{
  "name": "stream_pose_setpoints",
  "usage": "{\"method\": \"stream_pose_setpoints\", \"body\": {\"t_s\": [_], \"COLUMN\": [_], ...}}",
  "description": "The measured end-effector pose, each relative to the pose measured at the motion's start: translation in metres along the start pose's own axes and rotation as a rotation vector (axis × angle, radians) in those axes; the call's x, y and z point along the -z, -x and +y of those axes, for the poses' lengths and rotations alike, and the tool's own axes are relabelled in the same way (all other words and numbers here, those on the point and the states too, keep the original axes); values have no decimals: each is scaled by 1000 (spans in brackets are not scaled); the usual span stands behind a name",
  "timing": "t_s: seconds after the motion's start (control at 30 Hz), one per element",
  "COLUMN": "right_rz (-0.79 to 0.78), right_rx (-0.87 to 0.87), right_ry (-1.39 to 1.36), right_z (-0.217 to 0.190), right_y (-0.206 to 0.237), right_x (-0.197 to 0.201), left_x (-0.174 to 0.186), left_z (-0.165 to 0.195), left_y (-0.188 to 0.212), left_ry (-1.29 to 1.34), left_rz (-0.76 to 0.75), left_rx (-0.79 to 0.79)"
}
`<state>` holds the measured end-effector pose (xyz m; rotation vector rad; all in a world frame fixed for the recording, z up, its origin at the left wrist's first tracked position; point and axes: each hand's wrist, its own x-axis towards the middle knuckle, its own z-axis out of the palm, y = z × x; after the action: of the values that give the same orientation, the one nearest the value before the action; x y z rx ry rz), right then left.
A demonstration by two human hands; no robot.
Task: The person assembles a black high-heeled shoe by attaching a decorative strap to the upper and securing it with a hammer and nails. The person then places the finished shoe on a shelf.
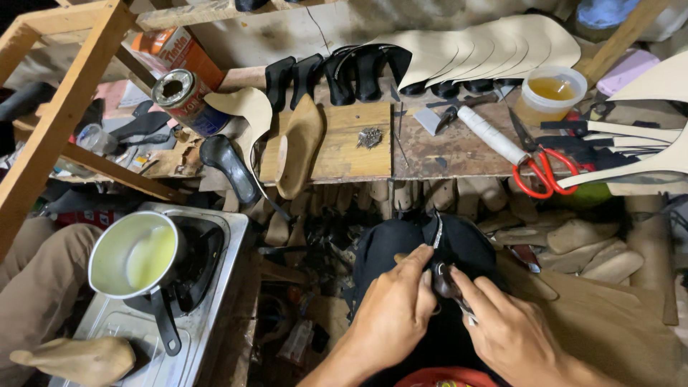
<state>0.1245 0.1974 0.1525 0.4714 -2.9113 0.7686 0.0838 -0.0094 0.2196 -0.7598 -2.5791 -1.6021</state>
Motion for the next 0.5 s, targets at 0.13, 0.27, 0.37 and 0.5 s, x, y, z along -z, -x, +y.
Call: {"method": "stream_pose_setpoints", "body": {"t_s": [0.13, 0.27, 0.37, 0.5], "right_rz": [-178, -374, -360, -3], "right_rx": [9, -30, -80, 66], "right_ry": [-267, -119, 46, -30], "right_z": [7, 16, 15, 6], "right_y": [2, 2, 3, 11], "right_x": [26, 42, 24, -9], "left_x": [-11, -14, -7, 3], "left_z": [-5, -3, 0, 2], "left_y": [7, 7, 5, 3], "left_ry": [-46, -51, 21, 233], "left_rz": [-34, -43, -30, -264], "left_rx": [61, 52, 79, 617]}}
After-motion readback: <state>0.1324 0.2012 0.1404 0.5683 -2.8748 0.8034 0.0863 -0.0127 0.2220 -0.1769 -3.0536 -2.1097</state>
